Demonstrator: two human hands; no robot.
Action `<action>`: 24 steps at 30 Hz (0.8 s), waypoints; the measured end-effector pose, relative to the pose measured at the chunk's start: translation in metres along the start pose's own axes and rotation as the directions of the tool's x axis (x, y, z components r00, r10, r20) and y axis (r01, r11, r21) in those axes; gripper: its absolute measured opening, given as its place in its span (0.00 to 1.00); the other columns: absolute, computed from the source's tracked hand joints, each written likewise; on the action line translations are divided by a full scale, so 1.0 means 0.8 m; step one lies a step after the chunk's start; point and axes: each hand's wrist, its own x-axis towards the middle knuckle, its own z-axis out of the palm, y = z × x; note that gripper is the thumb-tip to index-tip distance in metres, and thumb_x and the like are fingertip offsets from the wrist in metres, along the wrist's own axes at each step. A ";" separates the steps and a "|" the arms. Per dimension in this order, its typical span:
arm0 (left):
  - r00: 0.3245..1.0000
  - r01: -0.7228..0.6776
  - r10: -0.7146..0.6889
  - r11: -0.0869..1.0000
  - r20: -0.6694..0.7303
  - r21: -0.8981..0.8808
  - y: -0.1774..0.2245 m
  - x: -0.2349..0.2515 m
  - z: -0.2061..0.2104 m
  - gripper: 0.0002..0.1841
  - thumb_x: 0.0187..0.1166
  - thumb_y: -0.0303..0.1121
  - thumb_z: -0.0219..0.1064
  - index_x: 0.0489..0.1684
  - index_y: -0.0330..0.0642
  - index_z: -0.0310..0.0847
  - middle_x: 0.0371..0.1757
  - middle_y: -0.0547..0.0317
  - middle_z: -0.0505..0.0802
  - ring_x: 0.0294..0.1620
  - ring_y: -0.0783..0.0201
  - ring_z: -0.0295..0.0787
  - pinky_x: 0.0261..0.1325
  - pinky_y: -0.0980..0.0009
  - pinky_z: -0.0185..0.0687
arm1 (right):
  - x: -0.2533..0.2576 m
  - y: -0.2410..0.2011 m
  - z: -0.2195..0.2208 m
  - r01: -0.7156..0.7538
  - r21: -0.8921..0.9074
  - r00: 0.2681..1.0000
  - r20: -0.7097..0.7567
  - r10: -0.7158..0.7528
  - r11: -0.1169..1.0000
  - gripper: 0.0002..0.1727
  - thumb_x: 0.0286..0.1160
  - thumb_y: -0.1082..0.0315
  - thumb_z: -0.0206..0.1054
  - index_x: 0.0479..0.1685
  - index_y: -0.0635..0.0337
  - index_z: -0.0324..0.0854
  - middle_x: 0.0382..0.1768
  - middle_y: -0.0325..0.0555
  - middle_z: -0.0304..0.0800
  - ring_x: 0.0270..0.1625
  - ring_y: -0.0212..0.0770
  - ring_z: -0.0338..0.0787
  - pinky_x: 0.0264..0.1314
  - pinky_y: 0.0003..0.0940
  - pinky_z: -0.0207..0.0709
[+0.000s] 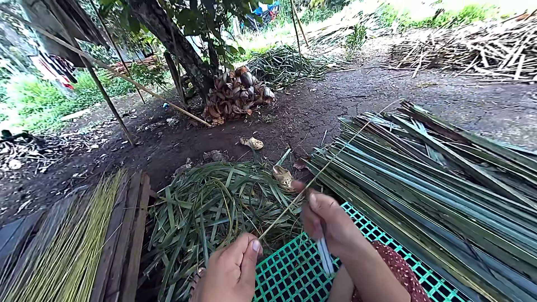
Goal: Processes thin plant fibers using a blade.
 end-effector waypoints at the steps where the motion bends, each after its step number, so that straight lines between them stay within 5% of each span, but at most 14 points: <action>1: 1.000 -0.016 0.016 0.999 0.003 0.033 0.002 0.001 -0.001 0.14 0.86 0.30 0.56 0.36 0.35 0.87 0.15 0.66 0.78 0.15 0.77 0.68 0.21 0.77 0.65 | -0.007 0.006 0.008 -0.058 -0.025 0.992 0.109 0.060 0.998 0.22 0.88 0.62 0.50 0.74 0.58 0.77 0.15 0.18 0.74 0.15 0.16 0.71 0.19 0.14 0.67; 3: 0.998 -0.062 0.062 0.996 0.007 0.068 0.003 0.002 -0.001 0.14 0.85 0.28 0.56 0.36 0.32 0.88 0.16 0.61 0.82 0.16 0.74 0.72 0.22 0.75 0.68 | -0.015 0.020 0.020 -0.147 -0.048 0.947 0.283 0.155 0.988 0.22 0.90 0.62 0.50 0.76 0.55 0.77 0.17 0.17 0.73 0.17 0.16 0.70 0.21 0.13 0.66; 5: 0.997 -0.075 0.074 0.995 0.018 0.058 0.000 0.000 -0.003 0.14 0.85 0.27 0.57 0.35 0.30 0.88 0.16 0.59 0.82 0.16 0.73 0.73 0.23 0.75 0.69 | -0.013 0.026 0.015 -0.151 -0.037 0.940 0.303 0.155 0.988 0.21 0.90 0.63 0.50 0.75 0.55 0.77 0.18 0.18 0.74 0.18 0.16 0.71 0.21 0.14 0.66; 8: 0.998 -0.054 0.052 0.998 0.047 0.023 -0.008 -0.005 -0.019 0.15 0.86 0.27 0.55 0.35 0.28 0.87 0.17 0.60 0.82 0.17 0.77 0.72 0.25 0.77 0.68 | 0.006 0.008 -0.021 0.014 -0.033 0.998 0.054 -0.012 0.999 0.22 0.88 0.63 0.50 0.74 0.57 0.78 0.15 0.18 0.75 0.14 0.17 0.71 0.19 0.14 0.67; 14: 0.995 -0.029 0.024 0.998 0.100 0.046 -0.021 -0.013 -0.041 0.16 0.88 0.29 0.54 0.37 0.27 0.86 0.19 0.57 0.84 0.19 0.76 0.73 0.26 0.75 0.68 | 0.037 -0.032 -0.077 0.131 0.030 0.928 -0.355 -0.112 0.991 0.24 0.94 0.67 0.34 0.74 0.65 0.72 0.10 0.27 0.69 0.10 0.21 0.70 0.15 0.16 0.69; 16: 0.995 -0.021 0.014 0.997 0.097 0.071 -0.021 -0.012 -0.039 0.16 0.88 0.29 0.55 0.37 0.27 0.86 0.19 0.57 0.84 0.19 0.74 0.73 0.26 0.74 0.68 | 0.033 -0.023 -0.069 0.106 0.047 0.948 -0.307 -0.087 0.993 0.24 0.94 0.66 0.35 0.75 0.63 0.71 0.11 0.26 0.70 0.10 0.21 0.70 0.15 0.16 0.69; 19: 0.994 -0.030 0.020 0.996 0.110 0.085 -0.017 -0.008 -0.033 0.16 0.88 0.29 0.54 0.37 0.27 0.86 0.18 0.57 0.82 0.18 0.72 0.73 0.25 0.71 0.67 | 0.013 0.002 -0.040 -0.038 -0.010 0.999 -0.029 0.037 0.999 0.23 0.89 0.64 0.44 0.77 0.59 0.73 0.14 0.21 0.74 0.13 0.19 0.72 0.18 0.15 0.69; 22: 0.993 -0.034 0.023 0.996 0.118 0.087 -0.016 -0.007 -0.030 0.16 0.88 0.29 0.54 0.37 0.27 0.86 0.17 0.57 0.82 0.17 0.72 0.72 0.24 0.72 0.67 | -0.003 0.023 -0.016 -0.140 -0.012 0.961 0.239 0.139 0.990 0.23 0.88 0.62 0.50 0.77 0.55 0.75 0.17 0.19 0.76 0.17 0.17 0.73 0.21 0.14 0.69; 24: 0.993 -0.026 0.018 0.997 0.118 0.073 -0.019 -0.008 -0.031 0.16 0.88 0.29 0.54 0.37 0.27 0.86 0.17 0.58 0.82 0.18 0.74 0.72 0.25 0.73 0.67 | -0.004 0.029 -0.013 -0.149 0.007 0.951 0.277 0.141 0.989 0.22 0.89 0.62 0.51 0.77 0.56 0.75 0.18 0.19 0.76 0.17 0.18 0.73 0.22 0.15 0.70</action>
